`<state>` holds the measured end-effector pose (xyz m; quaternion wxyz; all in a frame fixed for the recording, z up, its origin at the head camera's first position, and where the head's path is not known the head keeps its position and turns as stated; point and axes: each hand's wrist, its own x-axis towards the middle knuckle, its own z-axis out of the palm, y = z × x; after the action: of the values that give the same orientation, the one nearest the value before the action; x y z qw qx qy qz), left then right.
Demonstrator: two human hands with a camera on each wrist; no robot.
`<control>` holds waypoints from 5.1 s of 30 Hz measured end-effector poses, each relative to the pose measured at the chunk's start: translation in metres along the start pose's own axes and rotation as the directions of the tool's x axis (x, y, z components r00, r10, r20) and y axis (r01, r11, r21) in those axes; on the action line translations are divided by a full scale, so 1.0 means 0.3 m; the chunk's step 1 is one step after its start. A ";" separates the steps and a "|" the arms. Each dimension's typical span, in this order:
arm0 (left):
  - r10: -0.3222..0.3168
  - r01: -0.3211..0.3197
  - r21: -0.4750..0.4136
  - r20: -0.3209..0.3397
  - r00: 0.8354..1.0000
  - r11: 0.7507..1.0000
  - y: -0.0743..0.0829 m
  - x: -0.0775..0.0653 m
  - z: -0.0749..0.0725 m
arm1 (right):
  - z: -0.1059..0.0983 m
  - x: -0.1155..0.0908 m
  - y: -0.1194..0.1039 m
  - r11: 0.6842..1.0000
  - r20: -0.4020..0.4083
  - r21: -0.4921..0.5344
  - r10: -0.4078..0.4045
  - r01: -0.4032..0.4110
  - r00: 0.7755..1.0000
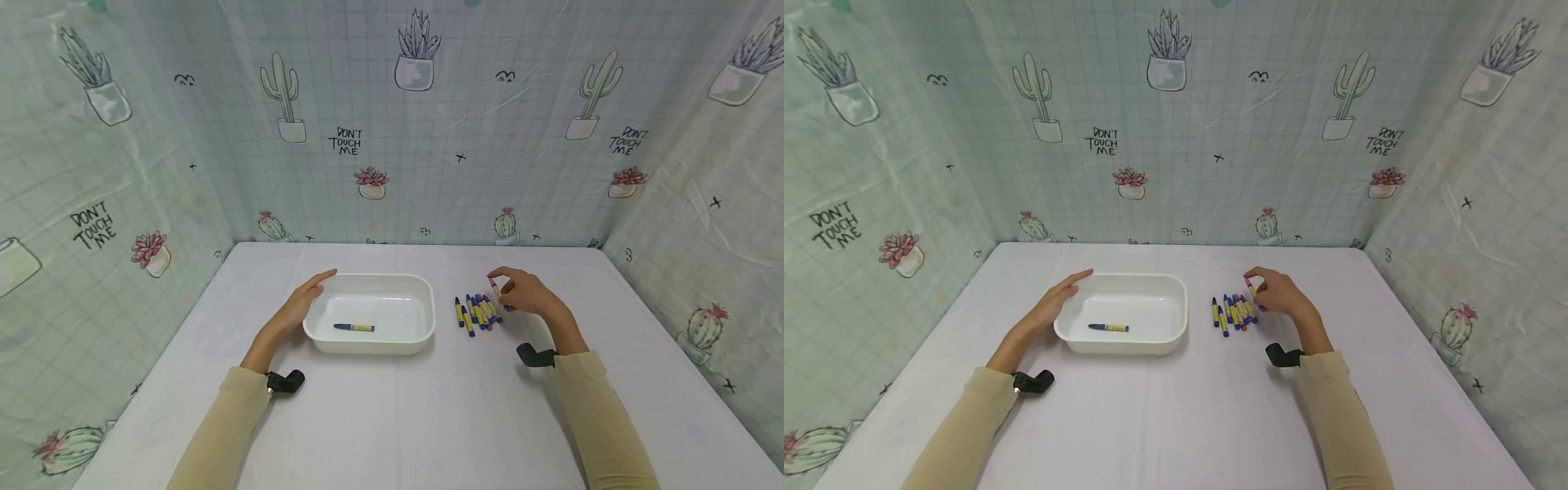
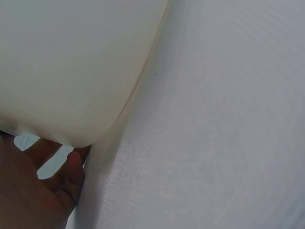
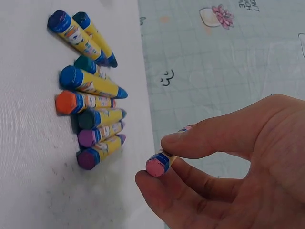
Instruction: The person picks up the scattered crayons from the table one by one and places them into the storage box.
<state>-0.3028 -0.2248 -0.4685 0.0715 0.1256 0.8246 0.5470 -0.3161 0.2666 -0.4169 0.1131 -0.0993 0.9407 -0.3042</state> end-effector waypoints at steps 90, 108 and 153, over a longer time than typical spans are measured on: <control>0.002 -0.002 0.007 -0.005 1.000 1.000 -0.015 0.006 -0.010 | 0.196 0.244 -0.676 0.934 0.413 -0.099 -0.276 0.344 0.868; 0.004 -0.003 0.038 -0.011 1.000 0.999 -0.014 0.020 -0.014 | 0.347 0.324 -0.745 0.914 0.608 -0.068 -0.280 0.401 0.743; 0.056 -0.056 0.028 -0.018 0.998 0.998 -0.011 0.031 -0.016 | 0.437 0.404 -0.769 0.954 0.710 -0.106 -0.125 0.280 0.693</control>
<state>-0.3134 -0.2276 -0.4696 0.0468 0.1445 0.8288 0.5385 -0.3688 -0.0199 -0.4016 0.4127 -0.3209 0.8381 -0.1562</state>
